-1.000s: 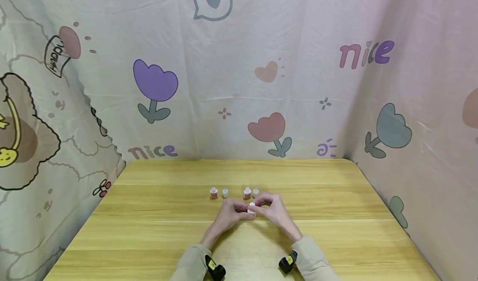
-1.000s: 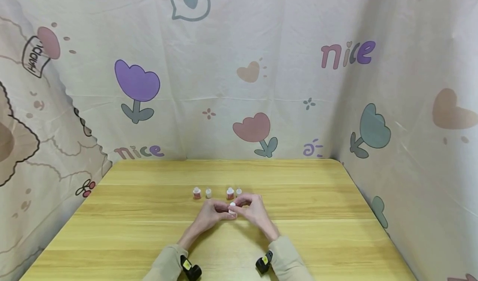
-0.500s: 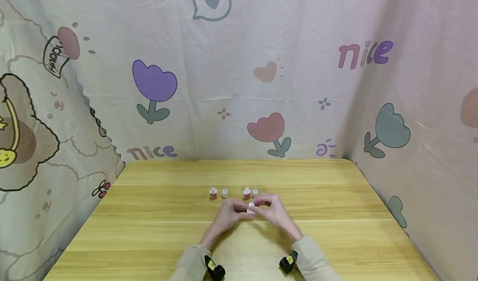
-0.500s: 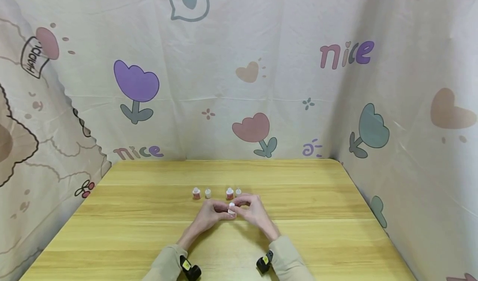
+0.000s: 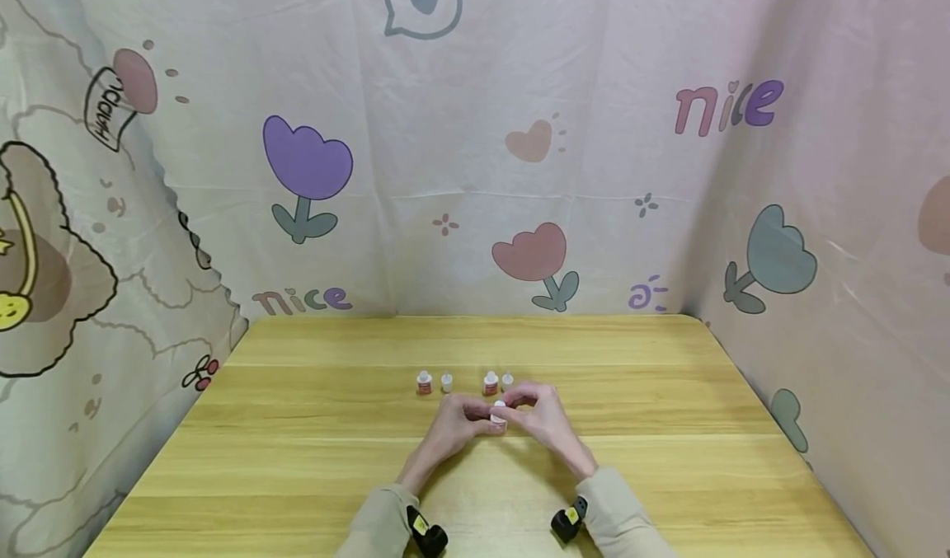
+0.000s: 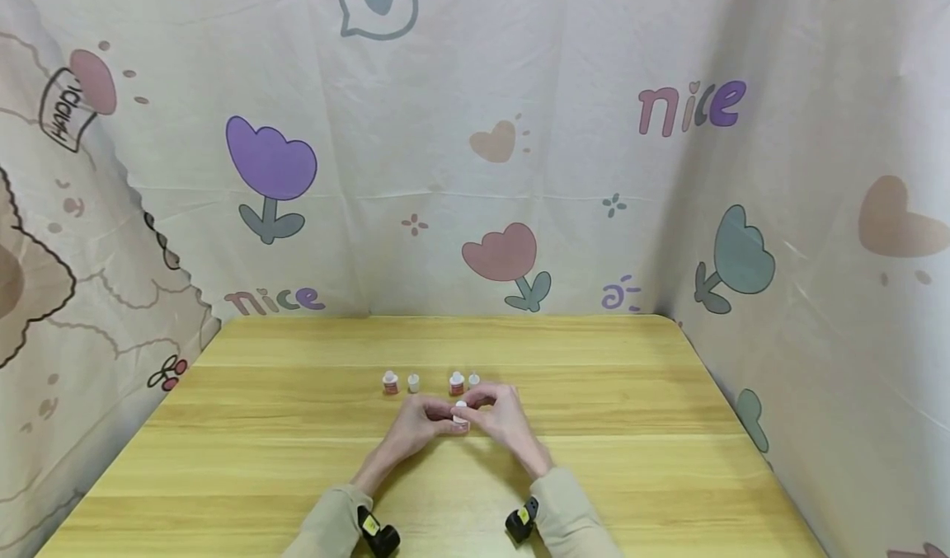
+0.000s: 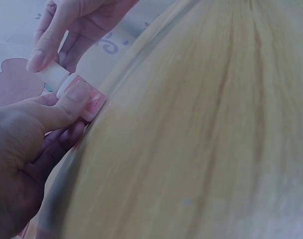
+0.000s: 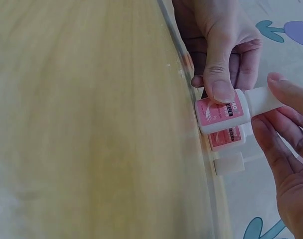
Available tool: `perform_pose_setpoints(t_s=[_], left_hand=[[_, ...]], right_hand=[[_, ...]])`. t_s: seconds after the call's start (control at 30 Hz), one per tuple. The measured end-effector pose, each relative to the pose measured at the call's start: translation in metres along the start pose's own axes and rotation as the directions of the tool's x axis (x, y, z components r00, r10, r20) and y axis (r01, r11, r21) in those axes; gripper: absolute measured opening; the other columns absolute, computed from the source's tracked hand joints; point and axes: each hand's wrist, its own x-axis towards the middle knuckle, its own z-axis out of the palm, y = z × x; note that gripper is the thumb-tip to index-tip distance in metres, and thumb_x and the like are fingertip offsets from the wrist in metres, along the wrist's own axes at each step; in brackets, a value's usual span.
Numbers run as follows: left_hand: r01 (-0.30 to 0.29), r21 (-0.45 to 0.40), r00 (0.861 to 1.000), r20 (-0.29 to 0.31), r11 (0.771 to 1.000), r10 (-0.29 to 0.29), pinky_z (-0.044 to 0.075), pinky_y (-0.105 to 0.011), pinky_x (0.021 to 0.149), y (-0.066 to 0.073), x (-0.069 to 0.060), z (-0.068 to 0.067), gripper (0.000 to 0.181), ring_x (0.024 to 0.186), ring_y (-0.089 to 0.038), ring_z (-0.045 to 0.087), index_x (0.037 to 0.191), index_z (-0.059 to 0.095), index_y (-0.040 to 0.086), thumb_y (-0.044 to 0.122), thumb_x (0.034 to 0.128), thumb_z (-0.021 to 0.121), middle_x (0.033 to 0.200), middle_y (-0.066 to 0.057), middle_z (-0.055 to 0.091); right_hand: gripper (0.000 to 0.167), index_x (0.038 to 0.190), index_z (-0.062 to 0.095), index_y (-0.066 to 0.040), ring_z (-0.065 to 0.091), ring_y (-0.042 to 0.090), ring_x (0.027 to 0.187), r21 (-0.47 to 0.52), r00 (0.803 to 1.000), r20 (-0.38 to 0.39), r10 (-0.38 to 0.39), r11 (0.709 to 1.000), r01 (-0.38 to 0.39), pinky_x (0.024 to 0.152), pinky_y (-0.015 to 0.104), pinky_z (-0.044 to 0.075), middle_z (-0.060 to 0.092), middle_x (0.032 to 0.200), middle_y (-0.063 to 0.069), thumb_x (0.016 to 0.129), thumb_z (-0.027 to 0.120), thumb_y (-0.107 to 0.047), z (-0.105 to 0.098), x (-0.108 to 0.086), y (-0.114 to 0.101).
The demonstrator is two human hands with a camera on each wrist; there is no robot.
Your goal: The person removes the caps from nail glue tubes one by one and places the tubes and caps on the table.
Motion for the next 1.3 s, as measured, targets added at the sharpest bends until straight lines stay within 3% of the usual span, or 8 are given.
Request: perform_pose_setpoints(t_s=[0.2, 0.37, 0.47, 0.67, 1.0, 1.17, 1.3], left_hand=[[-0.002, 0.016, 1.0, 0.003, 1.0, 0.002, 0.056, -0.019, 0.074, 0.0, 0.0, -0.001, 0.018, 0.082, -0.009, 0.074, 0.095, 0.082, 0.012, 0.018, 0.0788, 0.086, 0.089, -0.006, 0.08], [-0.002, 0.017, 1.0, 0.003, 1.0, 0.001, 0.057, -0.019, 0.075, 0.0, 0.0, -0.001, 0.018, 0.083, -0.009, 0.074, 0.095, 0.081, 0.013, 0.018, 0.0788, 0.086, 0.09, -0.005, 0.08], [-0.004, 0.011, 1.0, 0.004, 1.0, 0.004, 0.057, -0.02, 0.075, 0.0, 0.0, -0.001, 0.018, 0.083, -0.01, 0.074, 0.095, 0.081, 0.012, 0.018, 0.0787, 0.086, 0.09, -0.006, 0.08], [-0.006, 0.003, 1.0, 0.003, 1.0, 0.006, 0.057, -0.019, 0.075, 0.001, 0.0, -0.001, 0.018, 0.083, -0.01, 0.074, 0.095, 0.081, 0.012, 0.016, 0.0783, 0.085, 0.091, -0.007, 0.08], [-0.003, 0.017, 1.0, -0.003, 1.0, 0.003, 0.057, -0.019, 0.075, 0.001, -0.001, -0.001, 0.019, 0.083, -0.01, 0.074, 0.096, 0.081, 0.012, 0.017, 0.0781, 0.085, 0.091, -0.007, 0.08], [-0.007, 0.016, 1.0, -0.006, 1.0, 0.007, 0.057, -0.02, 0.077, 0.0, 0.0, -0.001, 0.02, 0.085, -0.014, 0.075, 0.097, 0.081, 0.013, 0.018, 0.0777, 0.086, 0.092, -0.006, 0.08], [-0.005, 0.001, 1.0, -0.006, 1.0, 0.005, 0.058, -0.021, 0.077, -0.001, 0.0, 0.0, 0.02, 0.085, -0.017, 0.075, 0.097, 0.081, 0.014, 0.017, 0.0776, 0.086, 0.092, -0.005, 0.08]], right_hand=[[0.009, 0.087, 0.074, 0.009, 0.07, 0.028, 0.076, 0.017, 0.998, 0.018, -0.063, 0.998, 0.063, 0.078, 0.036, 0.062, 0.073, 0.083, 0.023, 0.079, 0.079, 0.007, -0.005, -0.003, -0.025], [0.009, 0.088, 0.074, 0.01, 0.071, 0.03, 0.077, 0.014, 0.995, 0.03, -0.099, 0.995, 0.099, 0.079, 0.039, 0.062, 0.073, 0.085, 0.024, 0.08, 0.077, 0.009, -0.006, -0.004, -0.03], [0.01, 0.091, 0.074, 0.01, 0.071, 0.031, 0.08, 0.013, 0.997, 0.046, -0.062, 0.998, 0.061, 0.081, 0.036, 0.062, 0.074, 0.089, 0.023, 0.082, 0.076, 0.008, -0.007, -0.004, -0.03], [0.011, 0.09, 0.073, 0.006, 0.068, 0.014, 0.077, 0.011, 0.998, 0.054, 0.028, 1.0, -0.028, 0.076, 0.024, 0.058, 0.074, 0.086, 0.021, 0.081, 0.079, 0.003, -0.009, -0.003, -0.03], [0.008, 0.085, 0.073, 0.006, 0.067, 0.014, 0.072, -0.01, 0.999, 0.021, -0.037, 0.999, 0.038, 0.072, 0.025, 0.058, 0.073, 0.08, 0.02, 0.08, 0.08, 0.004, -0.008, -0.004, -0.03], [0.007, 0.086, 0.074, 0.006, 0.067, 0.015, 0.073, -0.028, 0.998, 0.025, -0.066, 0.997, 0.066, 0.074, 0.031, 0.061, 0.073, 0.081, 0.019, 0.081, 0.079, 0.005, -0.007, -0.004, -0.03], [0.007, 0.088, 0.075, 0.007, 0.07, 0.026, 0.074, -0.043, 0.995, 0.05, -0.092, 0.995, 0.094, 0.078, 0.041, 0.062, 0.074, 0.084, 0.02, 0.082, 0.077, 0.006, -0.008, -0.004, -0.031]])
